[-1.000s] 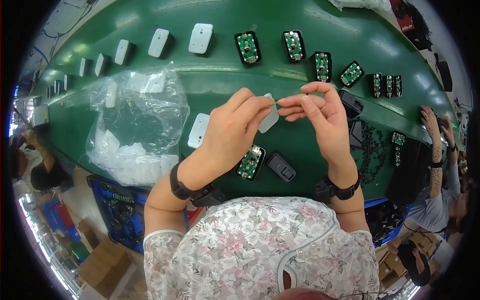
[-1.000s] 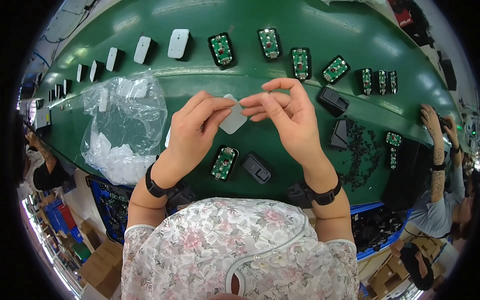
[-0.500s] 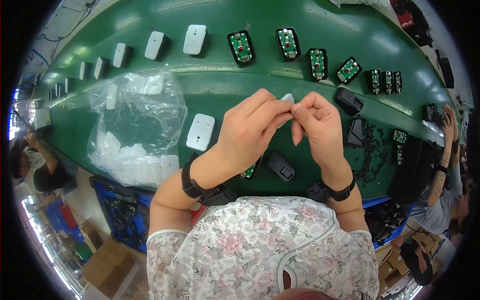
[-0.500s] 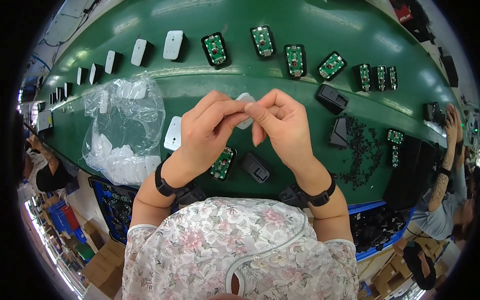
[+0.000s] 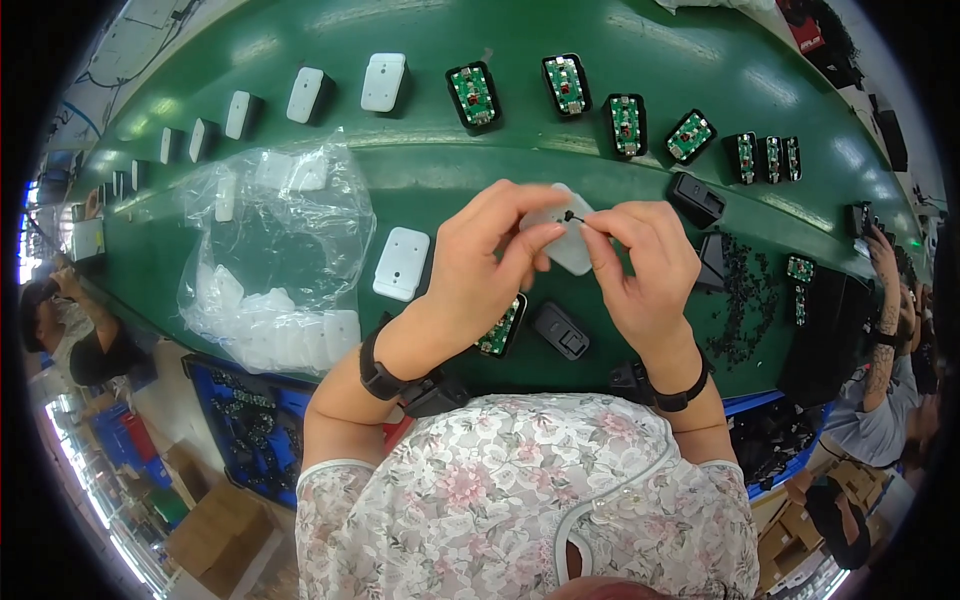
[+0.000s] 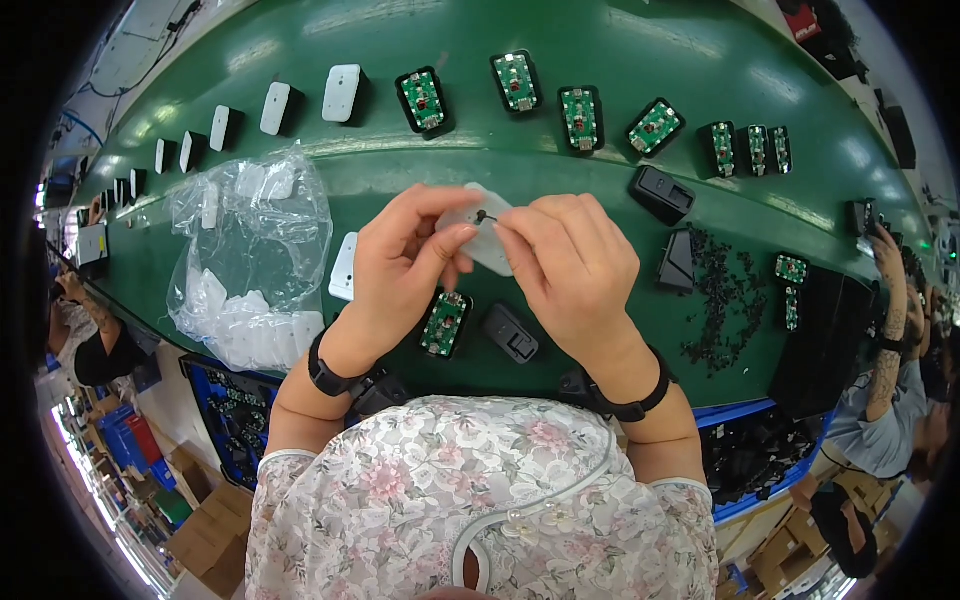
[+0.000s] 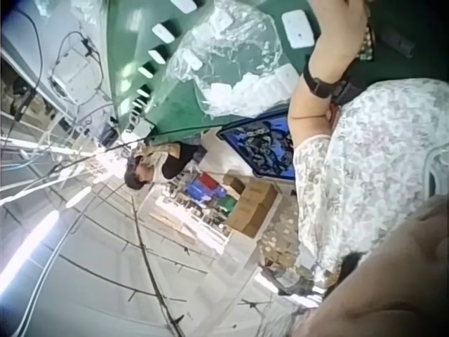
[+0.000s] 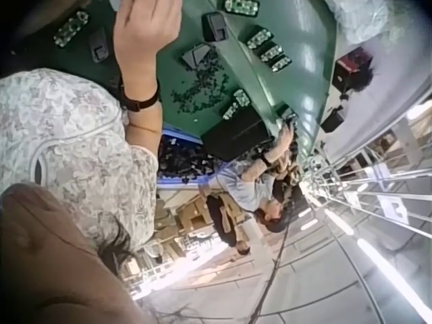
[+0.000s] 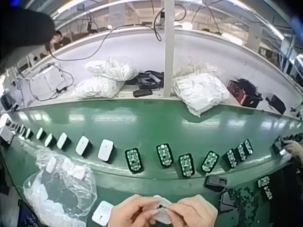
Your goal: The recorder is assembling small electronic components by inserting circuit boards into plastic housings.
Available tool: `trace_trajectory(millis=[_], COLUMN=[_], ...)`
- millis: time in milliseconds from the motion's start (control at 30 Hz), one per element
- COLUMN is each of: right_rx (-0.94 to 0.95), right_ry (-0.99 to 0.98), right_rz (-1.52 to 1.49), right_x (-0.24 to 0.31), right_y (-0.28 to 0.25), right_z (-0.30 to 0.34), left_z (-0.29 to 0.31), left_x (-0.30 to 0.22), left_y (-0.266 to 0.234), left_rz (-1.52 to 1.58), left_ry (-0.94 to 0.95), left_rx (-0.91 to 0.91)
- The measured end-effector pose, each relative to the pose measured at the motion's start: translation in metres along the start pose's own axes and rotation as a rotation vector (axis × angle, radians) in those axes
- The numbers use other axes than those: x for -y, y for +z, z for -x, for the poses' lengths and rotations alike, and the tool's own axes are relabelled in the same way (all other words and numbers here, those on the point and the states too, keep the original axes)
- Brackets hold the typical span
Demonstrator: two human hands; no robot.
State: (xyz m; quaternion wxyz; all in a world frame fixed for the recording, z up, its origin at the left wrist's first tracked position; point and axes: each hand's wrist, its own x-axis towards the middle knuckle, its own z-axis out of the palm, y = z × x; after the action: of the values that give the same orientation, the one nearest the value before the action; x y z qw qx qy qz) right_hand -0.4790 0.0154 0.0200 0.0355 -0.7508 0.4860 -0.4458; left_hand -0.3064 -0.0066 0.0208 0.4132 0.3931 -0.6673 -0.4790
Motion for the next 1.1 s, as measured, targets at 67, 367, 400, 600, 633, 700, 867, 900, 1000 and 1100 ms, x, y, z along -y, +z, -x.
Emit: trace_trajectory(millis=[67, 367, 400, 600, 633, 700, 867, 900, 1000, 1100], right_rx=[0.015, 0.148, 0.197, 0.156, 0.155, 0.228, 0.002, 0.082, 0.211, 0.423], right_ry=[0.063, 0.457, 0.61, 0.847, 0.847, 0.705, 0.482, 0.46, 0.469, 0.766], right_rz=[-0.044, -0.307, -0.412, -0.924, -0.923, -0.654, -0.383, -0.393, -0.464, -0.684], right_x=[0.002, 0.005, 0.005, 0.005, 0.005, 0.004, 0.002, 0.001, 0.002, -0.002], right_y=[-0.001, 0.003, 0.002, 0.006, 0.007, 0.011, -0.004, -0.007, -0.009, -0.015], right_z=[0.002, 0.005, 0.005, 0.002, 0.005, 0.012, 0.002, -0.001, -0.001, -0.002], left_z=[0.003, 0.004, 0.004, 0.005, 0.005, 0.006, 0.009, 0.01, 0.01, 0.013], left_x=[0.0, 0.011, 0.012, 0.016, 0.017, 0.016, 0.007, 0.006, 0.004, 0.004], left_y=[0.002, 0.005, 0.007, 0.006, 0.005, 0.005, 0.001, 0.002, 0.004, 0.002], left_rz=[0.414, 0.509, 0.509, 0.159, 0.145, 0.13, 0.477, 0.476, 0.472, 0.401], left_ry=[-0.201, -0.264, -0.266, 0.041, 0.042, 0.041, -0.218, -0.217, -0.225, -0.205], left_rx=[-0.037, -0.018, -0.018, -0.036, -0.046, -0.054, -0.028, -0.029, 0.015, 0.041])
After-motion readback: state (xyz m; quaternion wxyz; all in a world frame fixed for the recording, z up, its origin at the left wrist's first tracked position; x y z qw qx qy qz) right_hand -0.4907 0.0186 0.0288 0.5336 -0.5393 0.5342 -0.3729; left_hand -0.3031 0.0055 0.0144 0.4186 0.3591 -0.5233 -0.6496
